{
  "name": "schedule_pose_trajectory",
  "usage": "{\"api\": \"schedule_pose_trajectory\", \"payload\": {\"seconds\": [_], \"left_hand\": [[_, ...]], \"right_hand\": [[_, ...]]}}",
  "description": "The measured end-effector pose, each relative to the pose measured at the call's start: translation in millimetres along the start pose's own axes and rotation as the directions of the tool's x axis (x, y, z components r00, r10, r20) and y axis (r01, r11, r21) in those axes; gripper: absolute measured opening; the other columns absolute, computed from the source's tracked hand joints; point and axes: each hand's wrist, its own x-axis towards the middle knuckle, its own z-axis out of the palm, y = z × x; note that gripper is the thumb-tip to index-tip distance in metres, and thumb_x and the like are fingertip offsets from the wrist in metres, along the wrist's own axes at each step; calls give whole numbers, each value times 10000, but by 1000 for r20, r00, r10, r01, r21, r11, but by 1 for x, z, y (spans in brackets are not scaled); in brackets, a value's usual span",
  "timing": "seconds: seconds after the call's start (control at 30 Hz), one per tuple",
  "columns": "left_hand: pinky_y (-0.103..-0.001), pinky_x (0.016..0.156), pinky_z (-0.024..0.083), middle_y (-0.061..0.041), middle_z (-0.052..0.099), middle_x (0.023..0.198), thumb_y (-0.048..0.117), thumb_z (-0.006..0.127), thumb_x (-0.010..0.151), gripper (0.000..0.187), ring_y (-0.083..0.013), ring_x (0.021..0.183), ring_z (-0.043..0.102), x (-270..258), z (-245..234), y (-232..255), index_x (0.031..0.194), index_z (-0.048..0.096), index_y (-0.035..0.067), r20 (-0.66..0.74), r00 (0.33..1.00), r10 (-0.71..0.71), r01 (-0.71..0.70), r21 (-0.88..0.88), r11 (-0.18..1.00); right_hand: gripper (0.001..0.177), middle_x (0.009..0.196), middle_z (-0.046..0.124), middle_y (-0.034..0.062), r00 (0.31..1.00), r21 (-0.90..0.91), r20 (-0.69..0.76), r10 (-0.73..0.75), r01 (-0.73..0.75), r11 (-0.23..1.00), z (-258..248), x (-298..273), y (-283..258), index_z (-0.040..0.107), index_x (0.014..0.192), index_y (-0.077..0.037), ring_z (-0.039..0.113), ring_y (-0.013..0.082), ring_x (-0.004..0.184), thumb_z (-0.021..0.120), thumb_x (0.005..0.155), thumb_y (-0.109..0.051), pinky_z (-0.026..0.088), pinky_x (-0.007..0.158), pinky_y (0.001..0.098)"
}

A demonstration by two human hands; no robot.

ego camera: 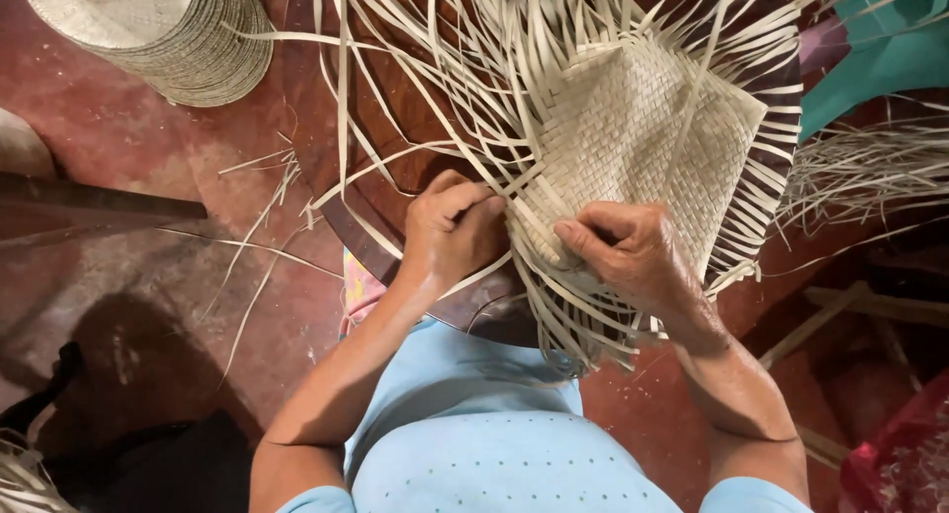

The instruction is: Weaving a hat from dried plant fibers using skilled hand movements.

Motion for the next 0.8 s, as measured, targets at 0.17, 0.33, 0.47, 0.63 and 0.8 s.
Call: {"api": "schedule_pose_trajectory", "payload": {"seconds": [0.17, 0.33, 0.47, 0.63, 0.8], "left_hand": [[-229, 380, 423, -56, 573, 587, 117, 789, 892, 155, -86, 474, 516, -10, 5, -5, 963, 742, -13, 196, 886, -421, 464, -393, 794], [-235, 331, 397, -109, 526, 582, -20, 766, 859, 132, -118, 422, 495, -9, 5, -5, 945, 693, -90, 294, 818, -495, 562, -596, 574], [-196, 365, 418, -101, 526, 564, -39, 739, 845, 78, -83, 439, 501, -10, 9, -4, 911, 713, -72, 298, 804, -514, 573, -618, 538], [-156, 393, 419, -60, 540, 564, -14, 750, 852, 78, -34, 477, 492, -11, 4, 4, 928, 766, -22, 250, 858, -449, 510, -525, 681], [-218, 580, 491, -75, 609, 683, -49, 755, 829, 115, -63, 664, 499, -10, 6, 11, 930, 797, -13, 212, 940, -267, 340, -523, 782]], "right_hand": [[288, 455, 622, 86, 1000, 37, 0, 18, -18, 999, 0, -2, 15, 697, 668, -20, 538, 117, 360, 690, 955, -38, 448, 370, 227], [258, 439, 588, 76, 999, 42, -12, 34, -34, 999, 1, -1, 4, 700, 691, -9, 527, 119, 363, 693, 948, -30, 448, 378, 237], [242, 444, 593, 87, 999, 8, -11, 44, -44, 999, -1, -2, -2, 706, 707, -10, 539, 126, 386, 705, 946, -48, 461, 394, 248], [171, 693, 666, 146, 984, -249, 8, -177, 173, 953, -19, 10, 2, 726, 923, 12, 606, 221, 624, 739, 1000, -141, 515, 597, 312], [212, 780, 589, 83, 893, -590, 450, -20, 314, 744, 3, 56, -16, 715, 889, -67, 553, 215, 717, 583, 1039, -137, 489, 661, 352]]}}
